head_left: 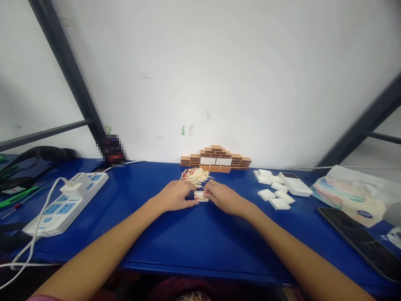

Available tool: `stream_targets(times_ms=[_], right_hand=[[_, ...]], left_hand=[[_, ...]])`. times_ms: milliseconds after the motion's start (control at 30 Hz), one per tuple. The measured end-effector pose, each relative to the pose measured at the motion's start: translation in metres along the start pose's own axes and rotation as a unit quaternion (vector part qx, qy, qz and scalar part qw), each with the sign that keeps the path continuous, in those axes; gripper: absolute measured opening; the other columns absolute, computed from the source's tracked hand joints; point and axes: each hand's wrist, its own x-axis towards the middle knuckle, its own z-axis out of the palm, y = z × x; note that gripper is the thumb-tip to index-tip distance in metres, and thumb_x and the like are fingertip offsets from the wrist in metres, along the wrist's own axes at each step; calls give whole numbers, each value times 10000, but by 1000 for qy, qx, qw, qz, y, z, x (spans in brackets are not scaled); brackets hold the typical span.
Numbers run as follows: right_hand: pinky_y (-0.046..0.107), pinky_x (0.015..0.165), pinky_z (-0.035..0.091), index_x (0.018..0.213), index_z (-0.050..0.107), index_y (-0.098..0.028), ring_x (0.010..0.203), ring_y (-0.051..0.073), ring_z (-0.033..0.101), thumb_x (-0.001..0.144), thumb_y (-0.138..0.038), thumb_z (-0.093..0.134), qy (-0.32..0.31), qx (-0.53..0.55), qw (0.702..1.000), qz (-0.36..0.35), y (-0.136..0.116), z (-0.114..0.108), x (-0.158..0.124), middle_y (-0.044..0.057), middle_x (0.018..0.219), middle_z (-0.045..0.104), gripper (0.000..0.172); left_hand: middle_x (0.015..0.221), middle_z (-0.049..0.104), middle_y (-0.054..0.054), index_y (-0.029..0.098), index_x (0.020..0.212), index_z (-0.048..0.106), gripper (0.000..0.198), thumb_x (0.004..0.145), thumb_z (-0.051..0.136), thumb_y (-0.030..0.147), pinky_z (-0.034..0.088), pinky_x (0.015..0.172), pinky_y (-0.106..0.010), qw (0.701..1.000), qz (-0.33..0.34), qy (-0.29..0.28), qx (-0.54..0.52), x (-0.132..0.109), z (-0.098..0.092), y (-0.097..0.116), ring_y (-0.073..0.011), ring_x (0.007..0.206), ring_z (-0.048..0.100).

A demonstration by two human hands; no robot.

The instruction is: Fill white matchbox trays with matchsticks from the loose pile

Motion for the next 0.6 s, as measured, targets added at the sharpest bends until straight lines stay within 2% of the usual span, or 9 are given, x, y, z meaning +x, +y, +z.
stream_targets(times_ms=[467, 600], right_hand=[[274, 730, 406, 952, 605, -201, 850, 181, 604, 1022, -220, 511, 23, 3, 999, 36, -5, 7, -1, 66, 1026, 639, 119], [270, 729, 406, 922, 620, -201, 840, 175, 599, 995, -197, 551, 35, 6, 999, 13, -3, 9, 2, 54, 986, 649, 100]], left_hand=[[853, 701, -16, 215, 954, 664, 261, 907, 667, 472, 356, 593, -290, 1000, -3, -1, 0, 0, 0, -1, -185, 744, 654], [844, 693, -18, 210, 925, 650, 265, 904, 671, 474, 363, 591, -296, 1000, -4, -5, 10, 0, 0, -1, -185, 736, 652]])
